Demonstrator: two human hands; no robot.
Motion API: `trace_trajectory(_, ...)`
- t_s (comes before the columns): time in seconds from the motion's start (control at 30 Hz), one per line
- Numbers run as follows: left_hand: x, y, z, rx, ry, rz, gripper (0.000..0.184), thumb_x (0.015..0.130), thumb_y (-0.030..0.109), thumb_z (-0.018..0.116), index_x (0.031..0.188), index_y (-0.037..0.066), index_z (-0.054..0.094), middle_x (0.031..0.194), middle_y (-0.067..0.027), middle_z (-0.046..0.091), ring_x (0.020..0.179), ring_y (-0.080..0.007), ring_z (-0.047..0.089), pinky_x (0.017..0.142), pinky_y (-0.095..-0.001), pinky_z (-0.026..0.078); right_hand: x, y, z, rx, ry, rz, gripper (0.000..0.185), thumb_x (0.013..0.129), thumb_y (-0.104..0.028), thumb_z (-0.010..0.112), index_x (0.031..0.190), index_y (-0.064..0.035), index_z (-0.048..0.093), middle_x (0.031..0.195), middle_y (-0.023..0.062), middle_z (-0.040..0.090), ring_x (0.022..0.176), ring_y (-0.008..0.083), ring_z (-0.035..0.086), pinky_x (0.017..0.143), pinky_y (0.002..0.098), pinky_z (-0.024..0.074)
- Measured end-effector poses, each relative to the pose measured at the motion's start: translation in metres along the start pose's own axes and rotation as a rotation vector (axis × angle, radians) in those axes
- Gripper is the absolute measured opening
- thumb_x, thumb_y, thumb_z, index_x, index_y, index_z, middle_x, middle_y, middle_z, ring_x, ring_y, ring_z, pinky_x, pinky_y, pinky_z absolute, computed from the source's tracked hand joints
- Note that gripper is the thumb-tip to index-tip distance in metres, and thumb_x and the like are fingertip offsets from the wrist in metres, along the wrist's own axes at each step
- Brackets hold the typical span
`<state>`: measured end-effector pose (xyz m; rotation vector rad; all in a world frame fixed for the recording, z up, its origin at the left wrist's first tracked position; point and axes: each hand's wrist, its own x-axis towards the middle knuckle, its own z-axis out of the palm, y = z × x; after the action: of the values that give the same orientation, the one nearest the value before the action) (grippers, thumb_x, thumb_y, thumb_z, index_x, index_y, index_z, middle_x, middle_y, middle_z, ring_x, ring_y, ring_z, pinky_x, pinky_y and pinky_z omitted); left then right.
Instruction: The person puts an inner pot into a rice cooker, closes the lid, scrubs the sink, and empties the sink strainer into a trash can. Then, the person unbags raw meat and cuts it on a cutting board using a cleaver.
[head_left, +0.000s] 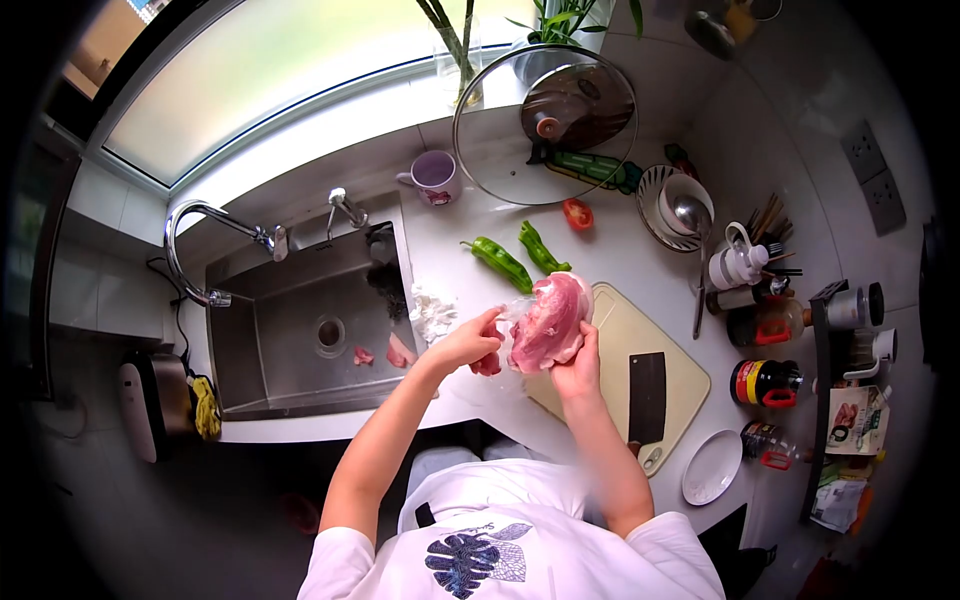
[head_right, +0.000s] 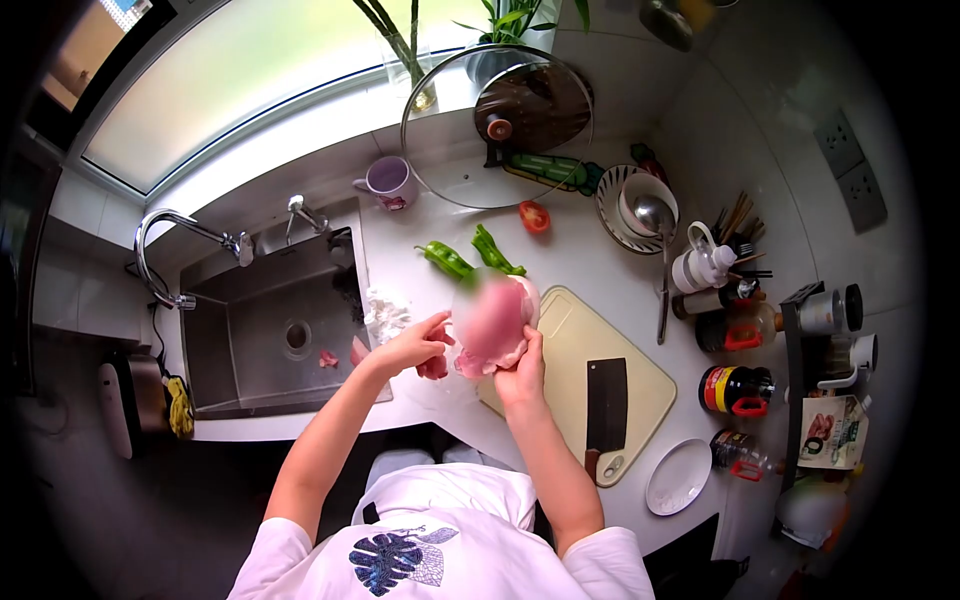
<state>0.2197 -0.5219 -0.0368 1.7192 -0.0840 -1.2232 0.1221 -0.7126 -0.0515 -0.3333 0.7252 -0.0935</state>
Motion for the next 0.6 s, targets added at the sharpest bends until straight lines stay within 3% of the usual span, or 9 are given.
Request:
trace_trajectory(0.07,-0.007,-0.007,-0.003,-0.138,-0.086,0.020,0.071,0.082,0.002,0.047,0.150,0.005,0.028,0.117,-0.0194,0.063,0.060,-0.0177,0.065,0.048,-0.0280,0.050,0.007,0.005,-0.005,-0.029,0.008,-0.021,0.044,0.094,-0.032,0.053,0.133,-0.0112,0.049,0.133,0.0055,0.057,0.123,0.0242,0.053,0.109,0.0471,0.0386)
trace_trajectory(0.1,-0.011,-0.005,-0.007,-0.119,-0.134,-0.021,0.079,0.083,0.004,0.046,0.155,0.006,0.015,0.123,-0.0186,0.061,0.061,-0.0193,0.067,0.048,-0.0280,0.050,0.010,0.006,-0.009,-0.050,-0.012,-0.027,0.049,0.094,-0.031,0.053,0.137,-0.0104,0.046,0.136,0.0062,0.054,0.125,0.0251,0.051,0.110,0.0478,0.0363)
trace_trajectory(0.27,-0.008,-0.014,-0.013,-0.169,-0.111,-0.066,0.068,0.087,0.008,0.044,0.151,0.002,0.022,0.124,-0.0214,0.060,0.068,-0.0209,0.071,0.050,-0.0287,0.052,0.005,-0.002,-0.004,-0.033,0.060,-0.012,0.048,0.095,-0.030,0.052,0.137,-0.0079,0.046,0.136,0.0067,0.054,0.125,0.0249,0.051,0.110,0.0456,0.0377)
trace_trajectory(0.33,0.003,-0.025,-0.010,-0.268,-0.014,-0.099,0.059,0.090,0.011,0.045,0.146,0.000,0.029,0.123,-0.0218,0.061,0.067,-0.0210,0.070,0.051,-0.0289,0.053,0.000,-0.005,0.000,-0.027,0.074,-0.026,0.048,0.096,-0.030,0.051,0.137,-0.0072,0.045,0.136,0.0068,0.054,0.125,0.0249,0.051,0.110,0.0450,0.0380)
trace_trajectory(0.4,0.012,-0.033,0.001,-0.290,0.067,-0.080,0.058,0.087,0.013,0.054,0.140,-0.004,0.036,0.112,-0.0204,0.063,0.066,-0.0215,0.069,0.053,-0.0312,0.056,-0.003,-0.007,0.000,0.027,0.097,-0.022,0.044,0.098,-0.028,0.049,0.135,-0.0062,0.047,0.135,0.0073,0.055,0.124,0.0247,0.051,0.111,0.0444,0.0380)
trace_trajectory(0.47,0.017,-0.036,0.018,-0.219,0.339,0.009,0.059,0.087,0.014,0.056,0.140,-0.004,0.037,0.106,-0.0188,0.063,0.069,-0.0207,0.070,0.052,-0.0314,0.057,-0.013,-0.011,0.003,0.048,0.069,-0.014,0.040,0.098,-0.028,0.048,0.132,-0.0064,0.050,0.133,0.0072,0.057,0.123,0.0242,0.053,0.110,0.0445,0.0392)
trace_trajectory(0.5,0.018,-0.037,0.023,-0.186,0.355,0.043,0.066,0.086,0.016,0.059,0.143,-0.002,0.033,0.112,-0.0223,0.062,0.080,-0.0289,0.071,0.064,-0.0405,0.059,-0.020,-0.013,0.006,0.070,0.041,-0.004,0.037,0.098,-0.027,0.047,0.128,-0.0066,0.052,0.130,0.0070,0.059,0.121,0.0237,0.054,0.109,0.0446,0.0404)
trace_trajectory(0.53,0.020,-0.038,0.028,-0.184,0.350,0.046,0.066,0.086,0.016,0.059,0.143,-0.002,0.033,0.112,-0.0223,0.062,0.080,-0.0289,0.071,0.064,-0.0405,0.059,-0.027,-0.016,0.009,0.071,0.041,-0.009,0.037,0.098,-0.027,0.047,0.128,-0.0066,0.052,0.130,0.0070,0.059,0.121,0.0237,0.054,0.109,0.0446,0.0404)
trace_trajectory(0.6,0.025,-0.043,0.037,0.305,0.498,0.218,0.077,0.082,0.017,0.063,0.148,0.000,0.027,0.123,-0.0251,0.059,0.097,-0.0380,0.067,0.085,-0.0491,0.055,-0.039,-0.021,0.010,0.135,0.014,0.050,0.030,0.099,-0.027,0.045,0.119,-0.0074,0.058,0.121,0.0065,0.064,0.114,0.0230,0.059,0.104,0.0436,0.0458)
